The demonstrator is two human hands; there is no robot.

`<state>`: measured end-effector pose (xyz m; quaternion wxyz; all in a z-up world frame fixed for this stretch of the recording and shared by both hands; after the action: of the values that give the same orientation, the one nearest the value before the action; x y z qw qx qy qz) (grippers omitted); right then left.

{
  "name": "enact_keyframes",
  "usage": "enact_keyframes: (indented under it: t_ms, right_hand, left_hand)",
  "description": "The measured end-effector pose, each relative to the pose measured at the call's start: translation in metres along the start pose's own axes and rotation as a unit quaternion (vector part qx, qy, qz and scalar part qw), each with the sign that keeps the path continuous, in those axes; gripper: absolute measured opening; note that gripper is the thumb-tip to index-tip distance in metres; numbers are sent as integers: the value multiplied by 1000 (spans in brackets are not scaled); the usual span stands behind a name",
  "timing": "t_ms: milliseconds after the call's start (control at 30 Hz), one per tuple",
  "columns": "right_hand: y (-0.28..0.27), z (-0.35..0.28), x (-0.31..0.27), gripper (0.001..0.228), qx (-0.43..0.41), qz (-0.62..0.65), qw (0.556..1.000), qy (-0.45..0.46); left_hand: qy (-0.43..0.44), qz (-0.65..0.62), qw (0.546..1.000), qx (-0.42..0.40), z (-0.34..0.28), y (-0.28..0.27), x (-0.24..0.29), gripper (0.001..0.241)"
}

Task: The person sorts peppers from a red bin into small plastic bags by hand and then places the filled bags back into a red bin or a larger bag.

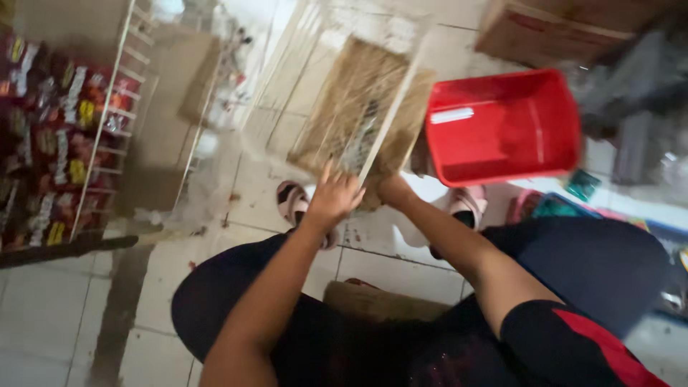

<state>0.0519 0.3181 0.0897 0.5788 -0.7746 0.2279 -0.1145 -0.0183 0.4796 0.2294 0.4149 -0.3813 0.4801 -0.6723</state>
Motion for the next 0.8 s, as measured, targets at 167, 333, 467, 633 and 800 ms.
enact_keyframes:
  t_ms: [167,333,467,633,800]
  right_hand:
    - [20,-73,-19,82,-32,35,999,1]
    - [33,-167,66,45,-13,217,956,198]
    - [-2,-206,110,30,129,503,794,317]
    - [11,-150,66,47,382,750,525,125]
    - [-38,-149,7,41,276,548,746,260]
  left_hand:
    - [-17,-59,998,34,-31,-4,80,30]
    - [-15,-80,996,36,-23,13,150,28]
    - [14,-17,1000,-13,-21,26,193,31]
    - [-84,-40,992,-90,-17,30,188,26]
    - [-126,-6,979,-162,-12,6,176,49]
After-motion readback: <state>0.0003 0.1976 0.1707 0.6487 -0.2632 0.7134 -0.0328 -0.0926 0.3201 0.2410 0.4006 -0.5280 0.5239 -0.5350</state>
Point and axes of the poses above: each hand's wrist, its own z-axis towards the middle knuckle, its own y-axis out of the palm, x = y × z, the point moved 3 cm from there along z, towards the middle knuckle, and after that the axes turned 8 degrees about z, right-handed, at the moved point
